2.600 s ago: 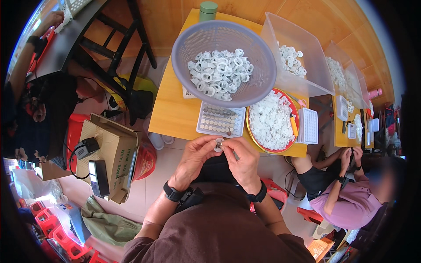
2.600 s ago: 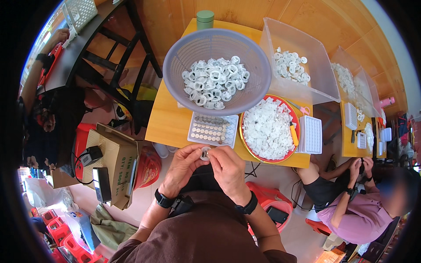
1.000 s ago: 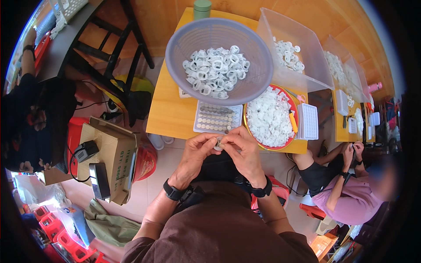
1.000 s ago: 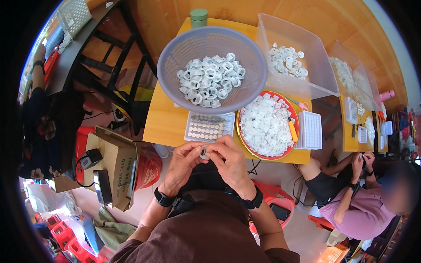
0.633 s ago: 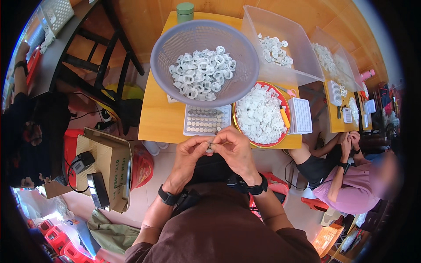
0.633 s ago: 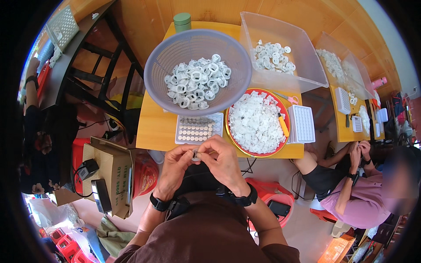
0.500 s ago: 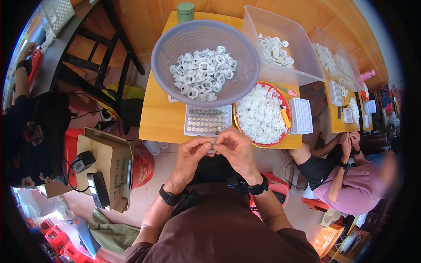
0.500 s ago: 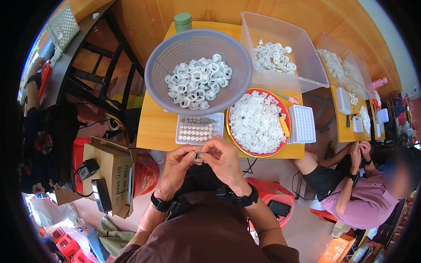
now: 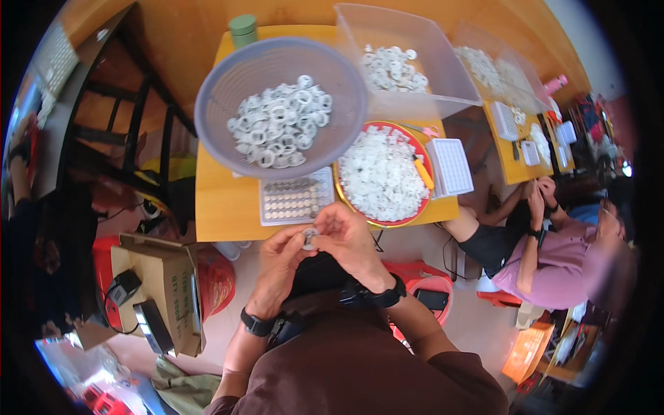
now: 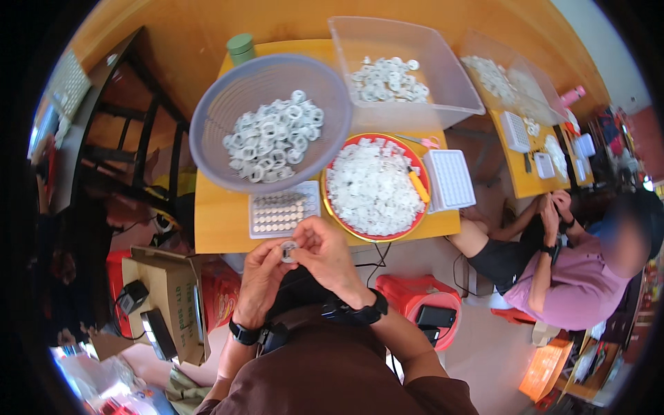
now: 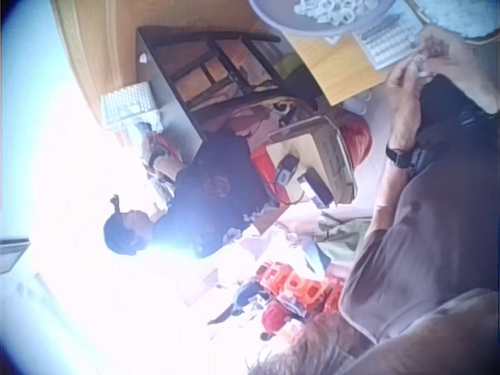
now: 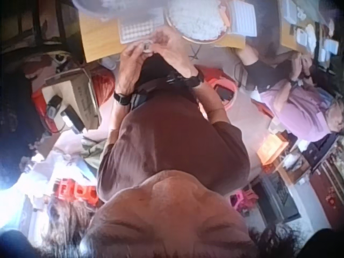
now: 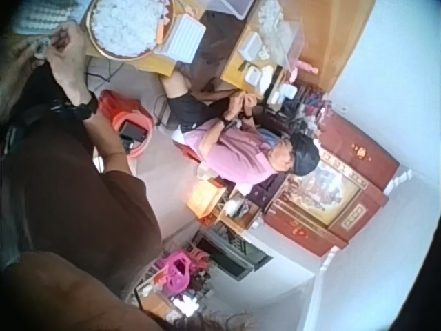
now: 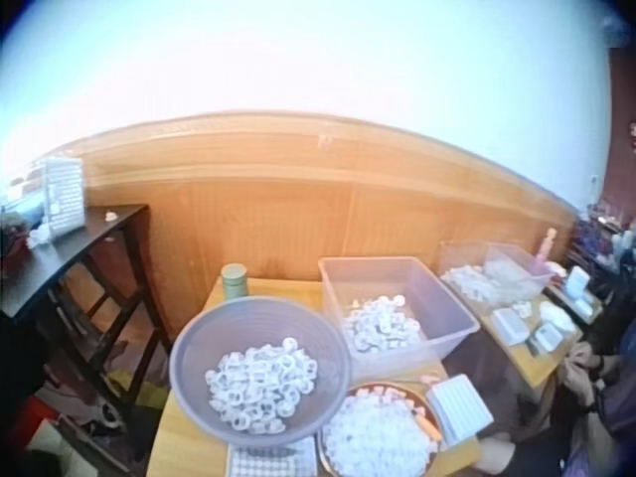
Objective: Assembling small white plastic components and placing them into a grid-like tray.
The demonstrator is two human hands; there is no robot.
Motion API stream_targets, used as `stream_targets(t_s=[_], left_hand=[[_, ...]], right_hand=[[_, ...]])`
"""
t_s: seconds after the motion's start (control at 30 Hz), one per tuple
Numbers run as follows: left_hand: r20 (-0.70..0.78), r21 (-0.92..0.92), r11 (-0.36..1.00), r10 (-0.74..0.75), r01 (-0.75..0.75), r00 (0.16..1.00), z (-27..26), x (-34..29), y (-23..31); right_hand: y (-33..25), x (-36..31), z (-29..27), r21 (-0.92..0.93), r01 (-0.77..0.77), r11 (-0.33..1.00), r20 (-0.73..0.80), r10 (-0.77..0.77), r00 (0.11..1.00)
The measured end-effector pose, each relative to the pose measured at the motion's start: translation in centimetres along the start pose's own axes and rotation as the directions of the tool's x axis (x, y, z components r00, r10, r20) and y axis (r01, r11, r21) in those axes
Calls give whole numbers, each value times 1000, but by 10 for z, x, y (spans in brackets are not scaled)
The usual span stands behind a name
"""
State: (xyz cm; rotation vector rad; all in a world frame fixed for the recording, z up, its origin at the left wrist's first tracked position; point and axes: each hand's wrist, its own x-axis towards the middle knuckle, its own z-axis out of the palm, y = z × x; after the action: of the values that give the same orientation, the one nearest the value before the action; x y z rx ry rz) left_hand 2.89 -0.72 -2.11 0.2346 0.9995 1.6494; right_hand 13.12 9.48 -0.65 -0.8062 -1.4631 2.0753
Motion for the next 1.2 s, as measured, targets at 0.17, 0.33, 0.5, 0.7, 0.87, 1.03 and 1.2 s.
stream_targets(t_s=[0.17, 0.33, 0.5, 0.7, 0.87, 1.03, 1.2], left_hand=[[-10, -28, 999, 19, -20, 1000, 2, 4, -5], [2, -87, 996, -1, 1, 1000, 5, 5, -8], [-33, -55, 998, -9, 7, 999, -7, 7, -7], [-70, -32, 999, -36, 34, 997, -4, 8, -8], [-69, -52, 997, -63, 59, 996, -2, 6, -13], [-69, -54, 996, -70, 66, 995, -1, 5, -13], [-54, -51, 997, -67, 64, 996, -2, 5, -11]], right_hand=[[2, -5, 0, 54, 4, 999, -56, -1, 998], [-4, -5, -38, -287, 83, 954, -171, -136, 976], [-5, 2, -121, -799, 49, 600, -268, -427, 864], [-9, 3, -136, -942, -27, 333, -176, -427, 887], [-14, 3, -137, -961, 28, 276, -94, -417, 904], [-18, -3, -133, -968, 35, 248, -60, -364, 929], [-20, -3, -132, -963, 29, 266, -57, -307, 950]])
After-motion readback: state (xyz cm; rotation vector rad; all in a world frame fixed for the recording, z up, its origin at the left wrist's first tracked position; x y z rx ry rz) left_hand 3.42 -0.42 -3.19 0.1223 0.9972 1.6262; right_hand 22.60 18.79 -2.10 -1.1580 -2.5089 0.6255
